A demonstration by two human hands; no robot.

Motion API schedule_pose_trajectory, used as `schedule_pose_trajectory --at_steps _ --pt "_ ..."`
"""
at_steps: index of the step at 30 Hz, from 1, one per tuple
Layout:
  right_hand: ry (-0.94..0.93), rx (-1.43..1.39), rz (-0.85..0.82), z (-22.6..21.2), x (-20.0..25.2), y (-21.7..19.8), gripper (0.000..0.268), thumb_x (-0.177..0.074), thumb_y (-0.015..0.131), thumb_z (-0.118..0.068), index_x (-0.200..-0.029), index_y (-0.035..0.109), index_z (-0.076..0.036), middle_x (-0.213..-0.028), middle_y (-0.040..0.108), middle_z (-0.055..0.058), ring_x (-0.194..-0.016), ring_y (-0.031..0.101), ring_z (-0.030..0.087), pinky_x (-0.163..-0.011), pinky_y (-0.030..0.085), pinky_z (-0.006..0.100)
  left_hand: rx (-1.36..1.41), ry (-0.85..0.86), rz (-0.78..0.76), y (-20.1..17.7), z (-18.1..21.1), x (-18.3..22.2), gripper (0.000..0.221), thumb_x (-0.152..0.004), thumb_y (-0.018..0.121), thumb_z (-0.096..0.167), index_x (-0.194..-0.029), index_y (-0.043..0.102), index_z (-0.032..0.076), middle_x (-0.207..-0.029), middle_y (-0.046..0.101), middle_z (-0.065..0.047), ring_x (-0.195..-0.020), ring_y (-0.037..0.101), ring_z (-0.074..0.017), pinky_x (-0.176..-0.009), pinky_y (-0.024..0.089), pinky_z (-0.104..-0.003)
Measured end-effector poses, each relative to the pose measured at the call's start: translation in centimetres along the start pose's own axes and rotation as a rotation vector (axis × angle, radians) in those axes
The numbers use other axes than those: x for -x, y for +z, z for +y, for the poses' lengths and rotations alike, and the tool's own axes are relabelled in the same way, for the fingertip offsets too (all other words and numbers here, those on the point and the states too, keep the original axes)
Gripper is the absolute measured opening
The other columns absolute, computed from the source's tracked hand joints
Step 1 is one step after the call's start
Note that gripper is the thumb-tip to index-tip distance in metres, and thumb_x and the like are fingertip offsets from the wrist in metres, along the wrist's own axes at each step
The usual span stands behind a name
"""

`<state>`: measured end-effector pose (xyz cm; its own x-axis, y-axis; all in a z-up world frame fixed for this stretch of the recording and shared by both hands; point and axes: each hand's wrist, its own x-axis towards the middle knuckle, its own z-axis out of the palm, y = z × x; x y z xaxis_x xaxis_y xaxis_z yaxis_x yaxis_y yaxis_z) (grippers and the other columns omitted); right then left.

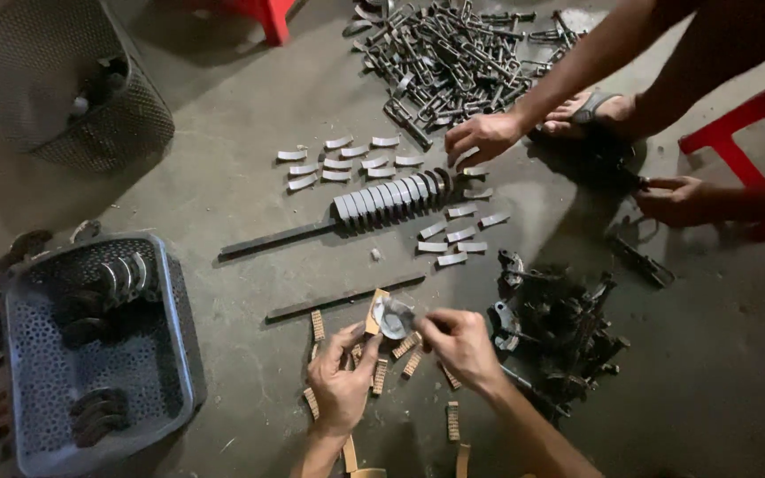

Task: Applying grease to metal bearing shells and arranging them in rows on the floor

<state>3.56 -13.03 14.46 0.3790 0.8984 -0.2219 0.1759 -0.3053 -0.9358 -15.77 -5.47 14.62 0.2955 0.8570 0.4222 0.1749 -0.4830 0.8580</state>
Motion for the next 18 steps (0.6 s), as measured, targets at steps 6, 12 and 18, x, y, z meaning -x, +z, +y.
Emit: schedule_pose_trajectory --at_steps 6,12,18 --pt "-0.318 0.241 0.115 -4.8 1.7 -0.1 0.009 -0.084 0.073 -0.006 -0.090 0.080 -0.003 -0.060 0.075 0.004 -0.038 0.056 0.007 -0.029 0.039 0.021 -0.046 -0.168 0.011 -0.5 1.4 -0.7 0.024 -0.076 0.082 0.003 -0.097 0.073 0.001 -0.097 0.080 -0.007 -0.077 0.074 -0.0143 -0.069 0.060 -0.026" --pt "-0.345 0.383 0.123 -3.1 1.2 1.2 0.010 -0.088 0.071 -0.009 -0.089 0.079 -0.003 -0.069 0.079 0.007 -0.040 0.062 0.009 -0.030 0.048 0.020 -0.100 -0.043 -0.056 -0.1 -0.7 0.8 0.026 -0.073 0.084 0.006 -0.092 0.066 0.003 -0.105 0.079 -0.014 -0.058 0.071 -0.0118 -0.043 0.058 -0.021" --pt "-0.332 0.339 0.235 -3.6 0.7 0.4 0.010 -0.086 0.071 -0.007 -0.087 0.078 0.000 -0.067 0.075 0.006 -0.041 0.054 0.009 -0.033 0.040 0.024 -0.111 0.017 -0.063 0.0 -0.8 1.0 0.029 -0.075 0.082 0.005 -0.099 0.066 0.002 -0.105 0.079 -0.014 -0.077 0.078 -0.0166 -0.065 0.066 -0.026"
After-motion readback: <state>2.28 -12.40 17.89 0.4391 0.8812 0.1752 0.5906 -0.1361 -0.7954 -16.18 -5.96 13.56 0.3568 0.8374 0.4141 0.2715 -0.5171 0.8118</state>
